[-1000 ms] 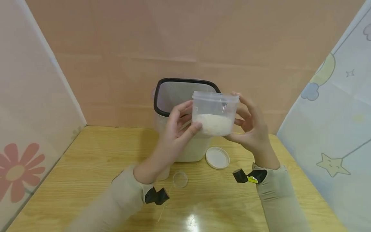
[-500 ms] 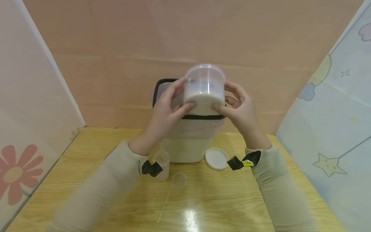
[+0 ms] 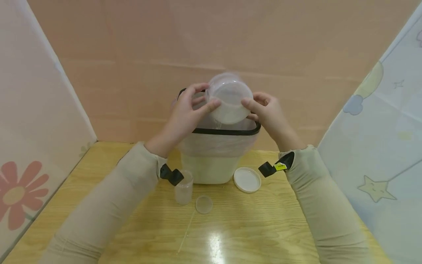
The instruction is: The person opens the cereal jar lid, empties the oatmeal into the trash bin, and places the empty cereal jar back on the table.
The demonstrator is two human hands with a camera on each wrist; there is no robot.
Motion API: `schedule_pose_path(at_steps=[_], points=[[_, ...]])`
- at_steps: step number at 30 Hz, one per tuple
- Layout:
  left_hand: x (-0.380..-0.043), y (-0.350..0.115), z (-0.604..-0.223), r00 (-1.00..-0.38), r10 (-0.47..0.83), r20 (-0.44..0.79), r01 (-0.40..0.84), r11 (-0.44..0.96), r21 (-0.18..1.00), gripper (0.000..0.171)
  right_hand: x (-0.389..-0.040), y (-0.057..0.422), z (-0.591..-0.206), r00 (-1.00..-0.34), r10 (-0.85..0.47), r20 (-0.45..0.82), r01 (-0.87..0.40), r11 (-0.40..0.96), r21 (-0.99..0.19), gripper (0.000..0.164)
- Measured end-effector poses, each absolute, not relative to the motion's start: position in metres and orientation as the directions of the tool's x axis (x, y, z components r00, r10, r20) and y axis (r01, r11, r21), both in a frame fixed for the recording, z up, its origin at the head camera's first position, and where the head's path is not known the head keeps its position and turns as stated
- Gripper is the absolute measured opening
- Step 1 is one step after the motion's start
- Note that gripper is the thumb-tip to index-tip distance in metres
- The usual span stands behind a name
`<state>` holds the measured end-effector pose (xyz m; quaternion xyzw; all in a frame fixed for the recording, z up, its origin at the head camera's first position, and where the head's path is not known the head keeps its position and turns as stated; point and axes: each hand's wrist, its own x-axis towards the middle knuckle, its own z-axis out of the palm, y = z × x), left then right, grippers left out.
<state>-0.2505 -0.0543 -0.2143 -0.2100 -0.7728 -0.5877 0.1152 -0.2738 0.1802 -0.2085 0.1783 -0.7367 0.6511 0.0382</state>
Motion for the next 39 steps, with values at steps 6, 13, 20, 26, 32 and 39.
schedule_pose_path(at_steps=[6,13,20,26,32,39], points=[[-0.254,-0.057,-0.209,-0.911,0.203,0.360,0.402,0.231,0.886,0.060,-0.281,0.179,-0.199,-0.955,-0.236,0.178,-0.199,0.069,-0.978,0.056],[-0.259,-0.060,-0.201,-0.919,0.243,0.310,0.345,0.118,0.931,0.057,-0.287,0.173,-0.188,-0.972,-0.230,0.043,-0.035,-0.038,-0.999,0.075],[-0.263,-0.063,-0.196,-0.949,0.244,0.200,0.237,0.134,0.962,0.058,-0.295,0.167,-0.180,-0.971,-0.208,-0.118,0.092,0.131,-0.987,0.094],[-0.263,-0.067,-0.195,-0.963,0.236,0.128,0.169,0.164,0.972,0.059,-0.299,0.162,-0.176,-0.949,-0.227,-0.220,0.181,0.178,-0.967,0.091],[-0.264,-0.071,-0.192,-0.965,0.257,0.043,0.092,0.183,0.979,0.063,-0.303,0.160,-0.174,-0.927,-0.229,-0.298,0.229,0.286,-0.931,0.089],[-0.264,-0.072,-0.190,-0.964,0.265,0.006,0.063,0.208,0.976,0.064,-0.300,0.158,-0.171,-0.904,-0.275,-0.326,0.243,0.296,-0.924,0.087]])
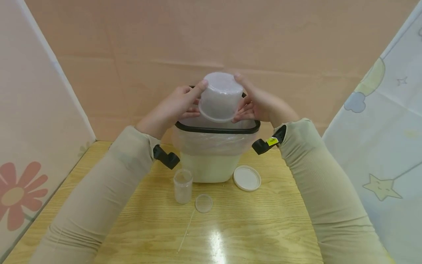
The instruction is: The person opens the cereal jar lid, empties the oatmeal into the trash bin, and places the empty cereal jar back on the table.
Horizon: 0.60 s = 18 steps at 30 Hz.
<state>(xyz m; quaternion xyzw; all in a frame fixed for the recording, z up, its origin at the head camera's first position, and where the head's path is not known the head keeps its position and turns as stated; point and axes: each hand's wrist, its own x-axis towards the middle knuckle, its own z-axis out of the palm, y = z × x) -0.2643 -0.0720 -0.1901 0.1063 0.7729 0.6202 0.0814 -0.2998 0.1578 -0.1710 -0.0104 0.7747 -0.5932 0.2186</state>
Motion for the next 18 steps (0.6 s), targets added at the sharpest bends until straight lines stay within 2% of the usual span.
schedule_pose_path(at_steps=[9,18], points=[[-0.2592,-0.0659,-0.1908,-0.963,0.265,0.052,0.115,0.231,0.966,0.058,-0.2972,0.1606,-0.1729,-0.908,-0.263,-0.327,0.251,0.282,-0.926,0.086],[-0.2568,-0.0656,-0.1930,-0.960,0.268,0.077,0.147,0.253,0.956,0.065,-0.2897,0.1621,-0.1784,-0.946,-0.252,-0.204,0.141,0.247,-0.959,0.083]])
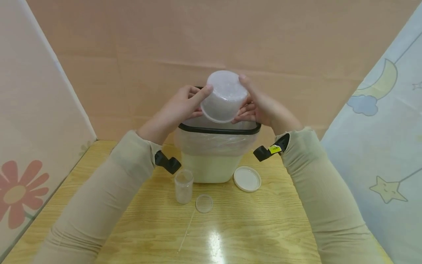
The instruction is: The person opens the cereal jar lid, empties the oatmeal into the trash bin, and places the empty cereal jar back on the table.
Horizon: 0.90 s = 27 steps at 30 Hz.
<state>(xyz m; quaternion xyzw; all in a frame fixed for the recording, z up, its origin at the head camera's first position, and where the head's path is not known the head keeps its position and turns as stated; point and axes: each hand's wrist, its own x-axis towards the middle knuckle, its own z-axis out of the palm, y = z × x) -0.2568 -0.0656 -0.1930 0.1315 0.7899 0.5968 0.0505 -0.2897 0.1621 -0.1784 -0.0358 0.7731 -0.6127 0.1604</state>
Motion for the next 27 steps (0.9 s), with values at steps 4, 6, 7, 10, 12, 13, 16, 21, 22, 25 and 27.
schedule_pose_path(at_steps=[4,6,7,10,12,13,16,21,22,25,27], points=[[-0.255,-0.066,-0.196,-0.957,0.266,0.112,0.177,0.231,0.957,0.067,-0.285,0.161,-0.180,-0.957,-0.255,-0.138,0.085,0.210,-0.974,0.081],[-0.254,-0.067,-0.197,-0.952,0.270,0.144,0.207,0.222,0.953,0.066,-0.283,0.162,-0.181,-0.959,-0.266,-0.101,0.056,0.170,-0.984,0.079],[-0.253,-0.067,-0.198,-0.948,0.273,0.165,0.228,0.217,0.949,0.065,-0.282,0.163,-0.181,-0.959,-0.273,-0.080,0.040,0.146,-0.989,0.078],[-0.252,-0.066,-0.199,-0.930,0.286,0.230,0.298,0.223,0.928,0.061,-0.276,0.166,-0.183,-0.961,-0.277,0.002,-0.011,0.034,-0.999,0.074],[-0.251,-0.066,-0.201,-0.918,0.292,0.267,0.338,0.229,0.913,0.060,-0.272,0.169,-0.186,-0.958,-0.281,0.059,-0.058,-0.014,-0.998,0.072],[-0.250,-0.065,-0.201,-0.912,0.296,0.284,0.355,0.220,0.909,0.059,-0.271,0.171,-0.188,-0.955,-0.282,0.086,-0.080,-0.033,-0.996,0.072],[-0.248,-0.065,-0.204,-0.896,0.297,0.330,0.394,0.193,0.899,0.058,-0.267,0.175,-0.196,-0.941,-0.297,0.162,-0.146,-0.076,-0.986,0.067],[-0.241,-0.062,-0.210,-0.828,0.318,0.461,0.504,0.064,0.861,0.058,-0.260,0.184,-0.211,-0.885,-0.321,0.336,-0.292,-0.178,-0.940,0.054],[-0.240,-0.061,-0.211,-0.803,0.326,0.499,0.539,0.037,0.842,0.059,-0.258,0.186,-0.213,-0.869,-0.322,0.376,-0.326,-0.199,-0.924,0.052],[-0.234,-0.060,-0.214,-0.708,0.361,0.607,0.648,-0.008,0.761,0.062,-0.249,0.193,-0.218,-0.820,-0.329,0.468,-0.402,-0.252,-0.880,0.052],[-0.230,-0.060,-0.217,-0.646,0.384,0.660,0.708,-0.023,0.706,0.064,-0.242,0.197,-0.220,-0.795,-0.343,0.500,-0.422,-0.281,-0.862,0.055]])
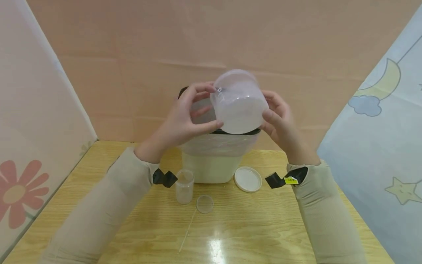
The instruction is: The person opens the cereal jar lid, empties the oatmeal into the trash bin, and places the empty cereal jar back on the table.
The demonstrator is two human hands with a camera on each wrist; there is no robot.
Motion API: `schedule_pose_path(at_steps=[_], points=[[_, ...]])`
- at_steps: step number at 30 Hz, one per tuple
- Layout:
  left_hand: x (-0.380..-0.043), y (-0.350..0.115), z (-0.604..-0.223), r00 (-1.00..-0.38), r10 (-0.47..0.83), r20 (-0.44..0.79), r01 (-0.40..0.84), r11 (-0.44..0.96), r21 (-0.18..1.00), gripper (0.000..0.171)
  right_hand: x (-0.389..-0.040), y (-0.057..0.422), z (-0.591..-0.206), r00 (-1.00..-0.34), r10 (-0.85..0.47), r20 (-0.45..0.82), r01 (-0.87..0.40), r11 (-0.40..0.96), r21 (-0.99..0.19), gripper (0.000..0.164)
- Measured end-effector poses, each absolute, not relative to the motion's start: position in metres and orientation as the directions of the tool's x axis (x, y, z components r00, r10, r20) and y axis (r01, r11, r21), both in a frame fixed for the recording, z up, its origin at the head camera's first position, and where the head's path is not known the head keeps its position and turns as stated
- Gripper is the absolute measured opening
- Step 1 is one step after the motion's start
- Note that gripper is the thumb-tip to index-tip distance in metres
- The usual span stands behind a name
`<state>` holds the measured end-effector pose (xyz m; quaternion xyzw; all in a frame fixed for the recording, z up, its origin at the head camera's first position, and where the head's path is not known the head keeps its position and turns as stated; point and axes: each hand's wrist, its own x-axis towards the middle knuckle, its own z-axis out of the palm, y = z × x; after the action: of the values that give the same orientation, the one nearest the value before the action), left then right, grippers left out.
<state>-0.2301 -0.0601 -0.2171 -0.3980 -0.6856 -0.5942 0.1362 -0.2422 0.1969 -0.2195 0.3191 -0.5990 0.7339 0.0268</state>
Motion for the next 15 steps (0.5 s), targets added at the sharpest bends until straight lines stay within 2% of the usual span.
schedule_pose_path(at_steps=[4,6,11,15], points=[[-0.221,-0.060,-0.224,-0.536,0.427,0.729,0.789,-0.054,0.612,0.067,-0.227,0.204,-0.224,-0.737,-0.386,0.555,-0.428,-0.370,-0.825,0.064],[-0.217,-0.060,-0.227,-0.480,0.441,0.758,0.824,-0.070,0.562,0.067,-0.221,0.207,-0.229,-0.698,-0.396,0.597,-0.436,-0.426,-0.792,0.063],[-0.208,-0.060,-0.238,-0.324,0.492,0.808,0.905,-0.090,0.417,0.067,-0.207,0.211,-0.243,-0.651,-0.365,0.666,-0.462,-0.506,-0.729,0.045],[-0.201,-0.059,-0.248,-0.251,0.537,0.805,0.940,-0.065,0.336,0.066,-0.197,0.215,-0.259,-0.658,-0.340,0.672,-0.495,-0.479,-0.725,0.031]])
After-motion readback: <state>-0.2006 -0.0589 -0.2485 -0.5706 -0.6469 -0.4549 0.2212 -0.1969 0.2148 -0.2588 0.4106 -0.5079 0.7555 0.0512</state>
